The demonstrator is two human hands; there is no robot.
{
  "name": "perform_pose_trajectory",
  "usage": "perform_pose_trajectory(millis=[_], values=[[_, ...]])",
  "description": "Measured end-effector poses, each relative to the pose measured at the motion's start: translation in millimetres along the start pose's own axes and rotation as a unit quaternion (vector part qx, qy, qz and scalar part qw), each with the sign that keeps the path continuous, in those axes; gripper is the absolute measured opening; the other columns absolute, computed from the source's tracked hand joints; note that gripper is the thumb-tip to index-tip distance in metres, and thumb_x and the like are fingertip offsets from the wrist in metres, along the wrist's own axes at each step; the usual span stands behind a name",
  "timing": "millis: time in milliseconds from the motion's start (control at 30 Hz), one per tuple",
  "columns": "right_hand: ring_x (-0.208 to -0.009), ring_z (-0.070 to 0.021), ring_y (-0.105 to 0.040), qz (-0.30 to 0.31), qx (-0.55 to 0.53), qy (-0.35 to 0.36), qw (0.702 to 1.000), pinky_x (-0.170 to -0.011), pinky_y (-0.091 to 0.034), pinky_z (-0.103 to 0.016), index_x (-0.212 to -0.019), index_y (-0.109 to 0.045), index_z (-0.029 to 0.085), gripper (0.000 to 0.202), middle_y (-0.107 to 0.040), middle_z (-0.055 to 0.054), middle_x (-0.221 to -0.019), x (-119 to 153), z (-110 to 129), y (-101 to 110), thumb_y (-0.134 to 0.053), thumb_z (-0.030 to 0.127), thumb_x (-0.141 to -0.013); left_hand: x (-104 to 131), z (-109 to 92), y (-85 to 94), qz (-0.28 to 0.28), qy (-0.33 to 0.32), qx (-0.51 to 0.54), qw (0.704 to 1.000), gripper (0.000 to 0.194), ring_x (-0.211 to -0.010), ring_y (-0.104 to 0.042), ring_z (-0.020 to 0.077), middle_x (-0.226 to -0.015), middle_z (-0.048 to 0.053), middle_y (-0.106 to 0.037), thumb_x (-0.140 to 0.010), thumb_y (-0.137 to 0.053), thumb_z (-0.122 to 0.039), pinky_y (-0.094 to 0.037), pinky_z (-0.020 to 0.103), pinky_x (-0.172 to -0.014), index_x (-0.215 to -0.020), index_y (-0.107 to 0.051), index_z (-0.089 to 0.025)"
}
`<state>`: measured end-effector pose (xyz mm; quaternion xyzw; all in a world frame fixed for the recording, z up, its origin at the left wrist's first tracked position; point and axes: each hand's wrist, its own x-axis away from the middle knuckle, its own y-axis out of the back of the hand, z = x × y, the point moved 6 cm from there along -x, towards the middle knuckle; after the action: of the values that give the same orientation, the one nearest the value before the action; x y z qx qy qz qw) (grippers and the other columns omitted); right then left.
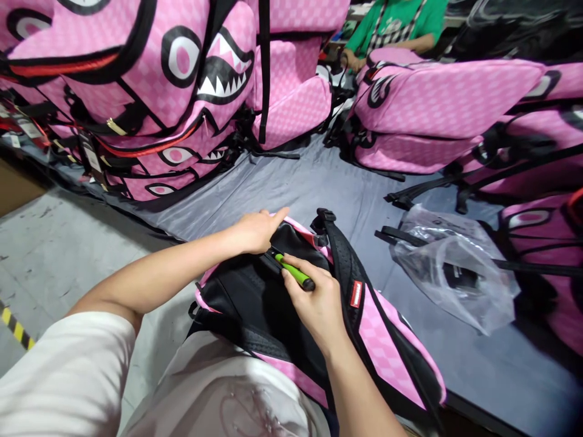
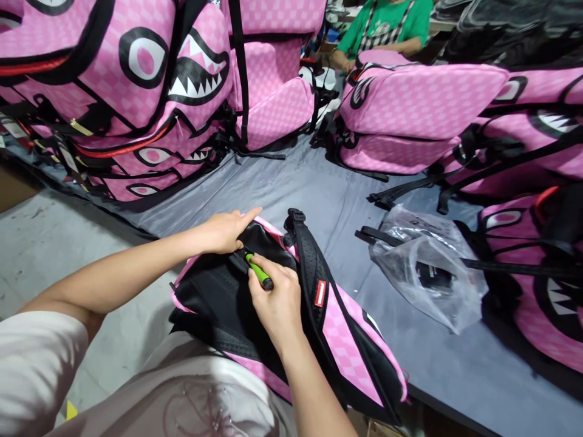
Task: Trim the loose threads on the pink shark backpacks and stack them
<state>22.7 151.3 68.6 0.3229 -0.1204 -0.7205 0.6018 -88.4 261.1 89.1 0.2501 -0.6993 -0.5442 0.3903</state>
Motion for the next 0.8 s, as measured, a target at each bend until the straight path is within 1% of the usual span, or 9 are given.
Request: perform_pose_trajectory(millis=[67, 167, 300, 433, 500, 567, 633, 800], values=[[-0.091, -0.0244, -0.073, -0.012, -0.001, 0.0, 1.0, -0.086, -0.054, -0.043, -0.106, -0.074, 0.024, 0.023, -0.077, -0.005, -0.106, -0.4, -0.6, 1.0, -0.062, 0.024, -0.086, -0.7, 0.4, -1.0, 0.004, 0.002, 0.001, 1.0, 0.089, -0.103, -0.066, 0.0285, -0.123, 0.016, -0.059, -0.083, -0.064, -0.027, -0.05, 0.032, -0.079, -0.155, -0.013, -0.022], [-0.093, -0.0249, -0.073, -0.004, -0.006, 0.005, 1.0, -0.087, -0.053, -0.044, -0.105, -0.074, 0.024, 0.023, -0.077, -0.005, -0.107, -0.7, 0.5, -1.5, -0.063, 0.023, -0.085, -0.1, 0.3, -0.3, 0.008, 0.007, 0.003, 1.0, 0.089, -0.102, -0.066, 0.028, -0.124, 0.017, -0.058, -0.083, -0.063, -0.027, -0.05, 0.032, -0.079, -0.156, -0.012, -0.023], [-0.093, -0.0251, -0.073, -0.012, -0.004, -0.005, 1.0, -0.088, -0.053, -0.045, -0.104, -0.074, 0.024, 0.021, -0.077, -0.005, -0.106, -0.7, 2.7, -1.8, -0.065, 0.024, -0.085, 2.4, -2.0, 3.4, 0.01, 0.007, -0.002, 1.0, 0.086, -0.103, -0.066, 0.0273, -0.124, 0.016, -0.06, -0.085, -0.061, -0.022, -0.05, 0.033, -0.082, -0.156, -0.012, -0.022], [-0.096, -0.0246, -0.072, -0.007, 0.0, -0.019, 1.0, -0.09, -0.053, -0.044, -0.105, -0.074, 0.025, 0.021, -0.077, -0.004, -0.106, -1.1, 3.9, -2.4, -0.065, 0.025, -0.086, 3.1, -3.0, 5.2, 0.014, 0.011, -0.011, 1.0, 0.087, -0.106, -0.066, 0.0295, -0.125, 0.017, -0.059, -0.085, -0.062, -0.024, -0.05, 0.034, -0.083, -0.156, -0.012, -0.021], [-0.096, -0.0245, -0.073, -0.006, 0.003, -0.015, 1.0, -0.09, -0.053, -0.044, -0.105, -0.074, 0.025, 0.021, -0.077, -0.004, -0.107, -1.3, 4.5, -1.0, -0.064, 0.024, -0.086, 3.0, -3.5, 5.6, 0.014, 0.007, -0.013, 1.0, 0.086, -0.107, -0.066, 0.0294, -0.126, 0.017, -0.059, -0.086, -0.061, -0.023, -0.05, 0.034, -0.083, -0.156, -0.012, -0.021], [-0.096, -0.0237, -0.073, 0.007, -0.008, -0.008, 1.0, -0.09, -0.054, -0.043, -0.105, -0.074, 0.025, 0.023, -0.077, -0.004, -0.108, -1.2, 4.6, 0.1, -0.063, 0.022, -0.085, 2.9, -3.6, 5.8, 0.014, 0.005, -0.012, 1.0, 0.086, -0.108, -0.065, 0.0291, -0.126, 0.017, -0.059, -0.085, -0.06, -0.023, -0.05, 0.034, -0.083, -0.156, -0.012, -0.02], [-0.097, -0.0234, -0.073, 0.019, -0.009, -0.009, 1.0, -0.09, -0.055, -0.042, -0.106, -0.074, 0.025, 0.024, -0.077, -0.004, -0.109, -0.7, 3.5, 1.9, -0.062, 0.021, -0.085, 2.7, -3.1, 5.8, 0.014, 0.007, -0.012, 1.0, 0.086, -0.108, -0.065, 0.0286, -0.126, 0.016, -0.059, -0.085, -0.06, -0.024, -0.05, 0.033, -0.083, -0.156, -0.012, -0.021], [-0.096, -0.0241, -0.073, 0.019, 0.003, -0.018, 1.0, -0.09, -0.055, -0.044, -0.107, -0.074, 0.026, 0.024, -0.077, -0.004, -0.11, -1.4, 3.8, 3.7, -0.063, 0.024, -0.086, 0.4, -0.5, 3.0, 0.016, 0.016, -0.014, 1.0, 0.088, -0.11, -0.064, 0.0288, -0.128, 0.015, -0.058, -0.085, -0.063, -0.028, -0.05, 0.033, -0.084, -0.156, -0.011, -0.024]])
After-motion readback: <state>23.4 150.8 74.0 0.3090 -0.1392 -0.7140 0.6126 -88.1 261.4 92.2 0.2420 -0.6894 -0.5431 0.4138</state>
